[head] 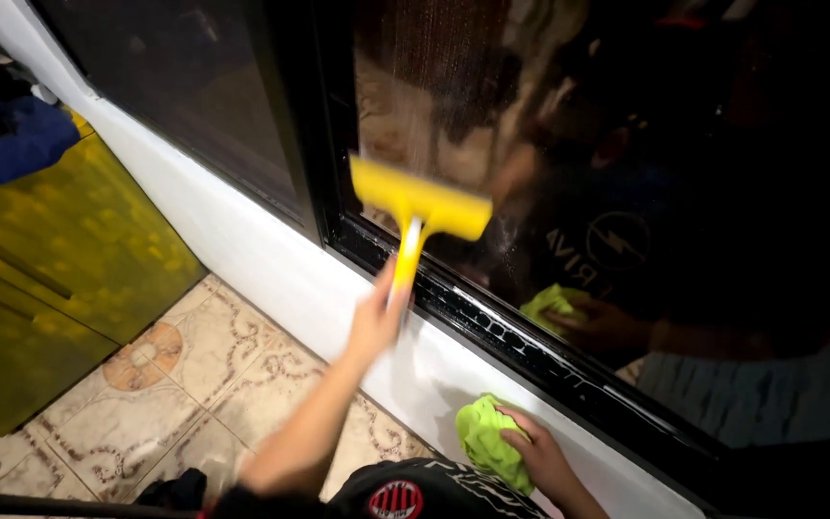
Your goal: Clean a large mirror or window pane using a squeegee and a cleaning cloth.
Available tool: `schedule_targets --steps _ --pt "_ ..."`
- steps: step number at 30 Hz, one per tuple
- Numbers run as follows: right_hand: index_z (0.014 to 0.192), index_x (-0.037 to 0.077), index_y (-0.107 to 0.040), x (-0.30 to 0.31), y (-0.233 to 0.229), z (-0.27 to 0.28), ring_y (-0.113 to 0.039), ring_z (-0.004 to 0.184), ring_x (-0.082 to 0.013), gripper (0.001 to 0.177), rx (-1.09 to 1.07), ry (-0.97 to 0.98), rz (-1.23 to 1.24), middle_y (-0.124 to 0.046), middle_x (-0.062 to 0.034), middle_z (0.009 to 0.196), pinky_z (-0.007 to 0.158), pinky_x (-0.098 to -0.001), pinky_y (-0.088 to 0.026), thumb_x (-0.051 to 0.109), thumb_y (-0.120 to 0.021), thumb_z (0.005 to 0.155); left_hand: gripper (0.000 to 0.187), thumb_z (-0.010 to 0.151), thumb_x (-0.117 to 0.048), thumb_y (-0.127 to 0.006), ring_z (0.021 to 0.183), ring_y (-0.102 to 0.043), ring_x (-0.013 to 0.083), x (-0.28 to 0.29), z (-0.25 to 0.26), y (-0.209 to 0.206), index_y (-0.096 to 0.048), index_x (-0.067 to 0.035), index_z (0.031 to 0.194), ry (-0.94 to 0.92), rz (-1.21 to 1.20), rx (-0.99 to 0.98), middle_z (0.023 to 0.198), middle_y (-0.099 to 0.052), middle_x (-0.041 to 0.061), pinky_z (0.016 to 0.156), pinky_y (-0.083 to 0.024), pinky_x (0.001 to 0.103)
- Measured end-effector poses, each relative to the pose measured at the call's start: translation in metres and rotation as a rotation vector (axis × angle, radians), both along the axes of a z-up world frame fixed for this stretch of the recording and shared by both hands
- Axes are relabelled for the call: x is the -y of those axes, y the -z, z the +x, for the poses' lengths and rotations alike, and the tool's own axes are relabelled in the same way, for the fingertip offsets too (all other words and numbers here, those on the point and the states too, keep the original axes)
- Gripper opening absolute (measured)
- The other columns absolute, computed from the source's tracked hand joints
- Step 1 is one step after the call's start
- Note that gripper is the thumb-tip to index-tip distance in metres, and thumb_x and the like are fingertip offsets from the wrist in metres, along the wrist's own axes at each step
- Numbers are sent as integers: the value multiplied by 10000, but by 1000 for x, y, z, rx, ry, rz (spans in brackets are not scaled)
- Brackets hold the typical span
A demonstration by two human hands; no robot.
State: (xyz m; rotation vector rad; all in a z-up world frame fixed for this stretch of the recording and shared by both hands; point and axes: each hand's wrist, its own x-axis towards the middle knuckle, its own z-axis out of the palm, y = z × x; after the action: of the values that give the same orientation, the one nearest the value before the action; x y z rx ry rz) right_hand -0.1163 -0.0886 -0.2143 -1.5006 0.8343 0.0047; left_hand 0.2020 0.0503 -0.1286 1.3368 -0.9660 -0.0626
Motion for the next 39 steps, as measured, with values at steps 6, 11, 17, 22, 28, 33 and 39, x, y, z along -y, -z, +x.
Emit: schedule_targets --steps 6,11,17,22,28,33,39 --pt "1394 123 -637 4 4 9 -728 1065 -216 483 14 -13 26 -758 -132 1222 944 -330 -559 217 -598 922 553 1026 -254 -583 736 -665 253 -19 -2 7 -501 -164 1566 -100 349 -121 925 -704 168 687 -558 347" --pt "1386 57 -639 -6 -12 37 -684 1106 -178 473 148 -195 -125 -736 -106 1252 964 -297 -520 195 -599 935 597 1097 -162 -592 899 -735 204 16 32 -202 -343 -142 1638 -135 -46 295 1021 -747 136 904 -576 284" --pt "1416 28 -597 -6 11 35 -666 1092 -187 484 267 -198 64 -715 -123 1250 956 -310 -516 145 -593 946 599 1123 -159 -580 1064 -724 260 37 -10 -202 -243 -176 1619 -54 -253 460 1315 -664 194 1005 -567 317" --pt "1407 77 -631 2 7 -2 -668 1107 -185 481 127 -18 -11 -718 -103 1266 968 -309 -509 166 -596 936 516 1055 -175 -633 839 -667 333 19 -56 12 -455 -157 1539 -77 145 378 936 -638 176 773 -544 427" --pt "1388 104 -658 22 34 -39 -685 1111 -221 475 59 122 0 -731 -125 1257 960 -335 -528 202 -602 926 605 1103 -252 -442 673 -708 266 6 20 -72 -248 -134 1664 -250 443 -2 798 -717 151 666 -575 382" --pt "1394 99 -649 7 0 -10 -686 1114 -226 492 63 34 -88 -710 -112 1278 963 -334 -530 196 -589 916 549 1152 -237 -517 886 -751 222 32 -23 -162 -269 -149 1634 -200 -80 376 1004 -719 158 820 -605 334" --pt "1382 13 -623 12 7 -16 -627 1190 -202 476 331 -82 -104 -675 -121 1339 1018 -306 -465 166 -597 932 584 1026 -230 -660 761 -689 413 18 -97 -19 -451 -220 1571 -77 383 399 898 -651 203 693 -563 470"
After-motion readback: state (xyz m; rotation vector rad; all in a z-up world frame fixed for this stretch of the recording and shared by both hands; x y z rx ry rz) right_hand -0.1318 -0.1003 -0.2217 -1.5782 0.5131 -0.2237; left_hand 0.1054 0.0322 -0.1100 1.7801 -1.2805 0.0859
